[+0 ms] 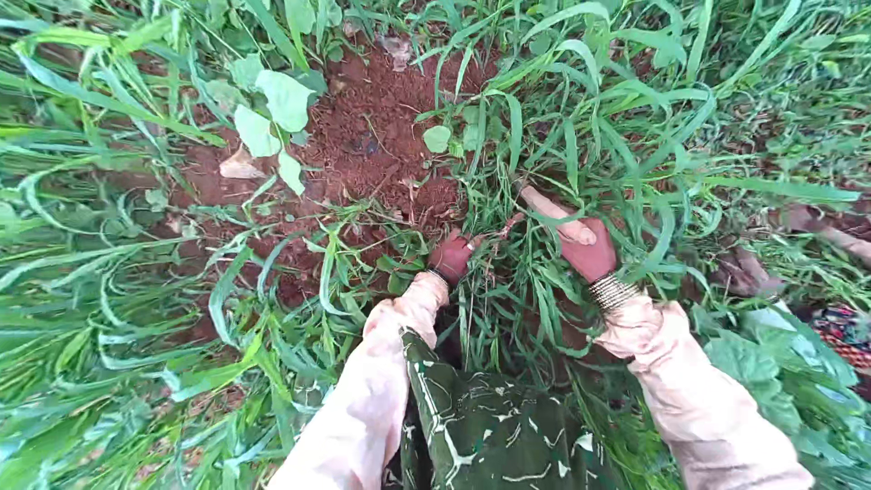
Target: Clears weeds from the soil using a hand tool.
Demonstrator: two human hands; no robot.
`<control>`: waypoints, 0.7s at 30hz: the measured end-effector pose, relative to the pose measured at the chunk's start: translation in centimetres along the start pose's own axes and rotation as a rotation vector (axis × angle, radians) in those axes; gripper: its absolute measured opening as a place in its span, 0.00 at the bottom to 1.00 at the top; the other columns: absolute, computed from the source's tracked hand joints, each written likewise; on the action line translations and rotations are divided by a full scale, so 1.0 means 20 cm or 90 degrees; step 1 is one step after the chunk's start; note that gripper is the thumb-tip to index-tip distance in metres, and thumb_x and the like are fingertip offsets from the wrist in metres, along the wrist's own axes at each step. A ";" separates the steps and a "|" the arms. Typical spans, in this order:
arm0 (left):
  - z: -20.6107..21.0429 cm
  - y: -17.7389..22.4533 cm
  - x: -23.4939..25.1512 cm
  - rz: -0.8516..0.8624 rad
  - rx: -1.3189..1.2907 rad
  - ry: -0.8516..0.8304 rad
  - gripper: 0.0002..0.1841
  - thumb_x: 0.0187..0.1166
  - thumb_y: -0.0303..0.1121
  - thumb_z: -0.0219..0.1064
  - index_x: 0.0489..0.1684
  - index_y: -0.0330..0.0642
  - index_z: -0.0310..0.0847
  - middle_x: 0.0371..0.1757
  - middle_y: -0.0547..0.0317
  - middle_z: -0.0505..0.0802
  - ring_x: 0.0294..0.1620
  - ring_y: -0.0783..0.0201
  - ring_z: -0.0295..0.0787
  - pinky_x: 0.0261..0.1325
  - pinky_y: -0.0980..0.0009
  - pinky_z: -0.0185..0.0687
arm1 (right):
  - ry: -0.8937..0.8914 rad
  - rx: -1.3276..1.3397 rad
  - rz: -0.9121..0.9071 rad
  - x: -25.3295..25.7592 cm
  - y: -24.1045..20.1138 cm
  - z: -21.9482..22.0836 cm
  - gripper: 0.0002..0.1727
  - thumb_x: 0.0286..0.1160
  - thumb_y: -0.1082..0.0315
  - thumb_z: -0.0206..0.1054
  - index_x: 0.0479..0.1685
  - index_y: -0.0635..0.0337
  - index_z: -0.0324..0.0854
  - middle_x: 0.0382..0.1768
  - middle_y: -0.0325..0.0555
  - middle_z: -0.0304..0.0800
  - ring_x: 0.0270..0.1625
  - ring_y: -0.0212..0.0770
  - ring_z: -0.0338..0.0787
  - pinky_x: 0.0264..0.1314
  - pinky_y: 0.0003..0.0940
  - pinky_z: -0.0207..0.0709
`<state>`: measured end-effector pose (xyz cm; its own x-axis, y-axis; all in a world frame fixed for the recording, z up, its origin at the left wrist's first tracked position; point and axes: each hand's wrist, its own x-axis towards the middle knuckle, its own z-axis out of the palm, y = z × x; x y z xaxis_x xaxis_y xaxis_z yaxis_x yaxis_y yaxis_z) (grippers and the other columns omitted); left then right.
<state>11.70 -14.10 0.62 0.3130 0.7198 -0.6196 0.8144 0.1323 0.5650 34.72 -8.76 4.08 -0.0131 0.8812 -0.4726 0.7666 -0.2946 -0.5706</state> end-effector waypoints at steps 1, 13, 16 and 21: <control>0.00 0.00 0.00 0.002 0.003 -0.024 0.25 0.81 0.16 0.57 0.80 0.29 0.74 0.75 0.27 0.83 0.86 0.27 0.66 0.86 0.39 0.61 | -0.006 0.003 -0.013 0.03 -0.02 0.04 0.19 0.78 0.61 0.70 0.58 0.67 0.89 0.49 0.65 0.95 0.54 0.62 0.94 0.62 0.65 0.80; 0.02 0.01 -0.01 -0.011 0.016 0.022 0.25 0.79 0.14 0.57 0.77 0.23 0.74 0.74 0.24 0.83 0.84 0.26 0.69 0.84 0.37 0.62 | -0.041 -0.015 -0.001 0.02 -0.26 0.11 0.22 0.79 0.65 0.68 0.70 0.63 0.84 0.52 0.68 0.93 0.57 0.69 0.91 0.63 0.70 0.76; 0.06 -0.02 -0.05 -0.089 -0.067 0.278 0.19 0.82 0.20 0.56 0.66 0.15 0.79 0.64 0.20 0.87 0.70 0.28 0.84 0.78 0.40 0.71 | -0.096 -0.031 0.034 -0.01 -0.22 0.08 0.24 0.84 0.61 0.65 0.75 0.62 0.80 0.58 0.69 0.91 0.64 0.69 0.89 0.70 0.68 0.73; -0.32 -0.14 0.04 -0.211 -0.681 0.632 0.17 0.94 0.29 0.45 0.70 0.26 0.70 0.54 0.44 0.85 0.50 0.64 0.84 0.56 0.68 0.82 | 0.003 0.019 0.056 -0.23 0.02 0.15 0.26 0.83 0.55 0.66 0.73 0.63 0.82 0.58 0.67 0.92 0.60 0.69 0.91 0.65 0.70 0.77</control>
